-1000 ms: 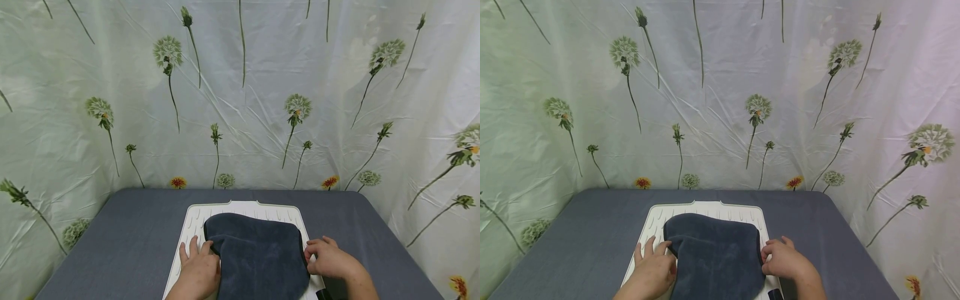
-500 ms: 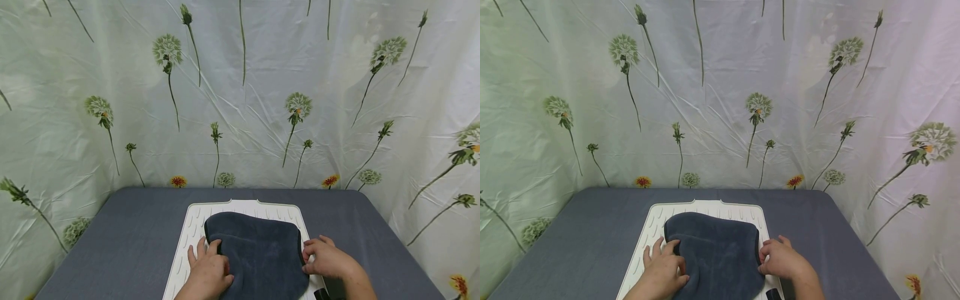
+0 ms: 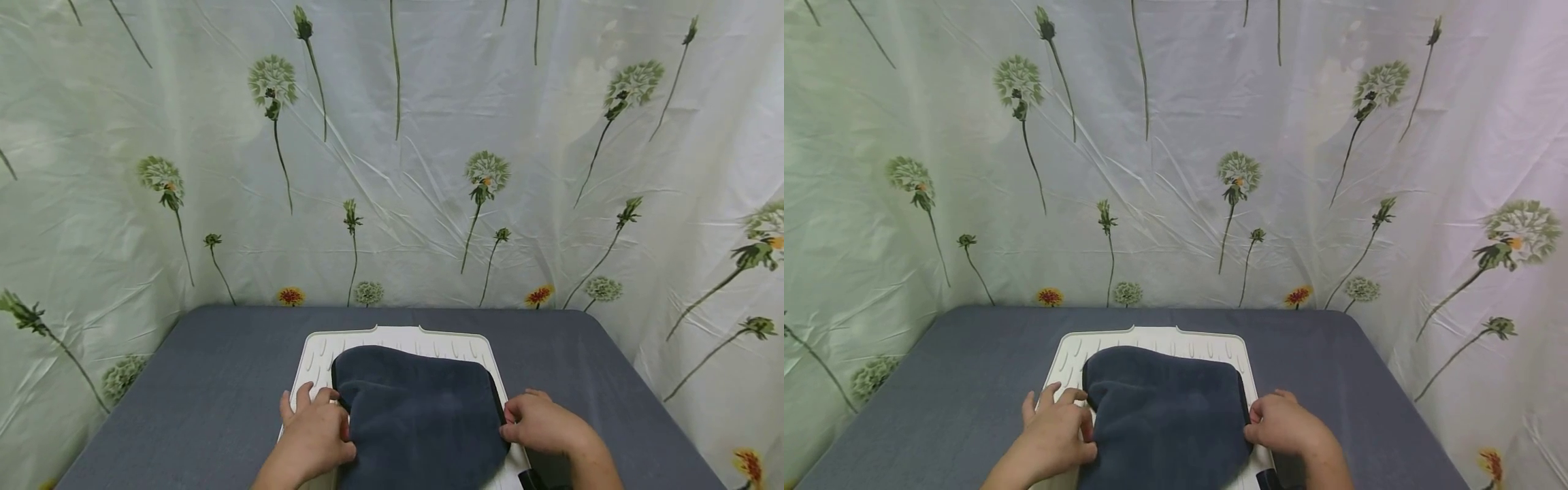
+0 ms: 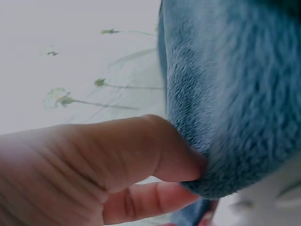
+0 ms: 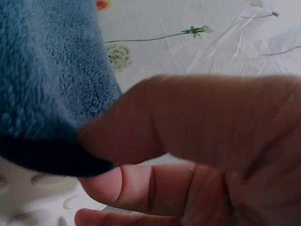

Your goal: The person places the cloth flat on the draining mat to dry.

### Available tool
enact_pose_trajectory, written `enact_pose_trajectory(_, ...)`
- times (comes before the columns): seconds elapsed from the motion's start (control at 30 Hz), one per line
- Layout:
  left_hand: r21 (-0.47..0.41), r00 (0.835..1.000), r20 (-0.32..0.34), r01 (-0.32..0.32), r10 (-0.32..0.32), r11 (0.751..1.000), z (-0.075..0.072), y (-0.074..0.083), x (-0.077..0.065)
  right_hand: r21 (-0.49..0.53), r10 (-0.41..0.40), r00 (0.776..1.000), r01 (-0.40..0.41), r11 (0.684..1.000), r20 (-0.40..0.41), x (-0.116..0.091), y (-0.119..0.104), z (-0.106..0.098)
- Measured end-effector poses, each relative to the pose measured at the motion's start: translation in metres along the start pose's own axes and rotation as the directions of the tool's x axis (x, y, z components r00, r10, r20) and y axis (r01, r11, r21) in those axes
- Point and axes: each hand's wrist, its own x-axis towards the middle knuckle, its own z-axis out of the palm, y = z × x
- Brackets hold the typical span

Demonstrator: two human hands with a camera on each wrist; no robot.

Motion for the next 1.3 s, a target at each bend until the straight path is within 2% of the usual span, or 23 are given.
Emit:
enact_pose_trajectory(0.13, 0.02, 1.0, 0.007, 0.013, -0.013, 1.0, -0.01, -0.003, -0.002, -0.004, -0.016, 1.0, 0.016, 1.0, 0.006, -0.001, -0.004, -0.001)
enact_pose_trajectory(0.3, 0.032, 1.0, 0.022, 0.013, -0.014, 0.999, -0.014, -0.004, -0.003, -0.001, -0.008, 1.0, 0.008, 1.0, 0.021, 0.001, -0.01, 0.002)
enact_pose_trajectory(0.43, 0.006, 0.997, 0.07, 0.019, -0.02, 1.0, -0.014, -0.004, 0.0, -0.019, 0.041, 0.999, -0.04, 0.999, 0.014, 0.002, -0.012, 0.004)
enact_pose_trajectory(0.57, -0.023, 0.993, 0.105, 0.056, -0.053, 0.998, -0.013, -0.005, 0.005, -0.016, 0.095, 0.995, -0.095, 0.995, -0.002, 0.004, -0.014, 0.004)
enact_pose_trajectory(0.67, -0.043, 0.992, 0.091, 0.086, -0.082, 0.995, -0.013, -0.009, 0.009, -0.01, 0.108, 0.994, -0.109, 0.994, -0.011, 0.005, -0.013, 0.005)
enact_pose_trajectory(0.77, -0.062, 0.993, 0.049, 0.111, -0.108, 0.992, -0.012, -0.014, 0.013, -0.006, 0.099, 0.995, -0.099, 0.995, -0.013, 0.006, -0.011, 0.007)
enact_pose_trajectory(0.87, -0.087, 0.99, 0.005, 0.14, -0.14, 0.986, -0.01, -0.019, 0.018, 0.005, 0.035, 0.999, -0.035, 0.999, -0.015, 0.004, -0.008, 0.011)
enact_pose_trajectory(0.97, -0.109, 0.986, -0.024, 0.162, -0.166, 0.981, -0.008, -0.025, 0.025, 0.061, -0.028, 1.0, 0.028, 0.998, -0.004, 0.0, -0.005, 0.015)
enact_pose_trajectory(1.1, -0.09, 0.986, -0.019, 0.161, -0.164, 0.983, -0.006, -0.034, 0.043, 0.108, -0.054, 0.998, 0.052, 0.993, 0.015, 0.0, 0.015, 0.03)
enact_pose_trajectory(1.3, -0.046, 0.995, 0.0, 0.099, -0.099, 0.994, -0.002, -0.046, 0.073, 0.123, -0.111, 0.994, 0.111, 0.986, -0.011, 0.011, 0.083, 0.073)
